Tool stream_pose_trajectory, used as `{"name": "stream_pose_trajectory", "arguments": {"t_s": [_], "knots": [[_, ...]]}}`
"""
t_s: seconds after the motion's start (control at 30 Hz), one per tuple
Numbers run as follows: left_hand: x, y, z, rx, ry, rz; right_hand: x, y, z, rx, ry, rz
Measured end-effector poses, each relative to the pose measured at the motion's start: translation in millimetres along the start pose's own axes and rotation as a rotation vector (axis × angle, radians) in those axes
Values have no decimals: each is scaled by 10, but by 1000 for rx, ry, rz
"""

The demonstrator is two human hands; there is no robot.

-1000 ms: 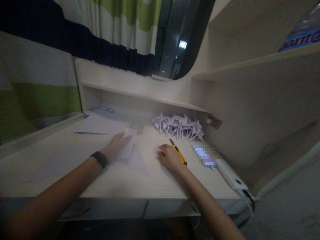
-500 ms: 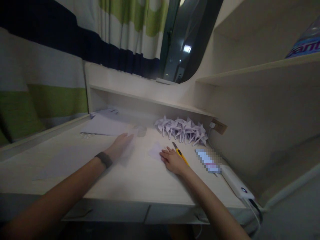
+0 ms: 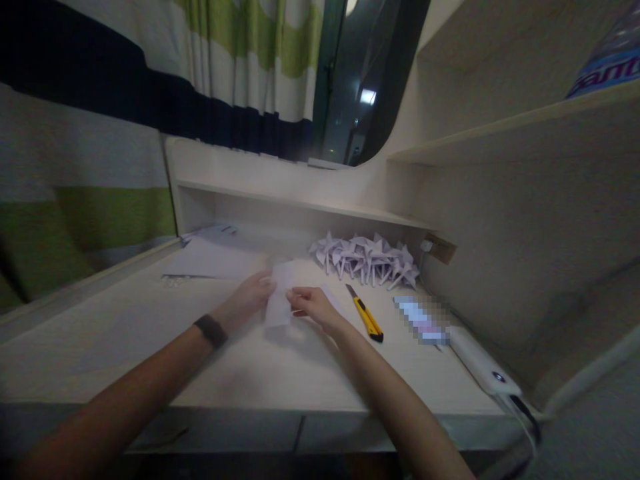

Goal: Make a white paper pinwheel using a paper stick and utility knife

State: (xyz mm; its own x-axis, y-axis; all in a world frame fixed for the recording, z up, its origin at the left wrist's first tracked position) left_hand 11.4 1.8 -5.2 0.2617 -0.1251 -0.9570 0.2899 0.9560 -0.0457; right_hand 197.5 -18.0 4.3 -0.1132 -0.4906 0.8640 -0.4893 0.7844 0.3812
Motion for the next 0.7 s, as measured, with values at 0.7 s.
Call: {"name": "stream_pose_trajectory", "arguments": {"t_s": [0.7], "knots": [[-40, 93, -198, -239, 664, 232, -182, -121, -241, -201, -903, -70]]}}
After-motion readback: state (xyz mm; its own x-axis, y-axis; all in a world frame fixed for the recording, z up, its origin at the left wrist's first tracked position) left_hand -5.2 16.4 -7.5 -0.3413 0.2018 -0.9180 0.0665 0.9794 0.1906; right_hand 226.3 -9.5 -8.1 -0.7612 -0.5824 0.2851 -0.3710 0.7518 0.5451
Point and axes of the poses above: each hand's wrist, its own y-axis towards the middle knuckle, its own z-axis out of the palm, x = y × z, the point moved 1 cm from there along y, towards the middle knuckle, and after that the axes turned 14 degrees about -z, right-handed, at the moved point
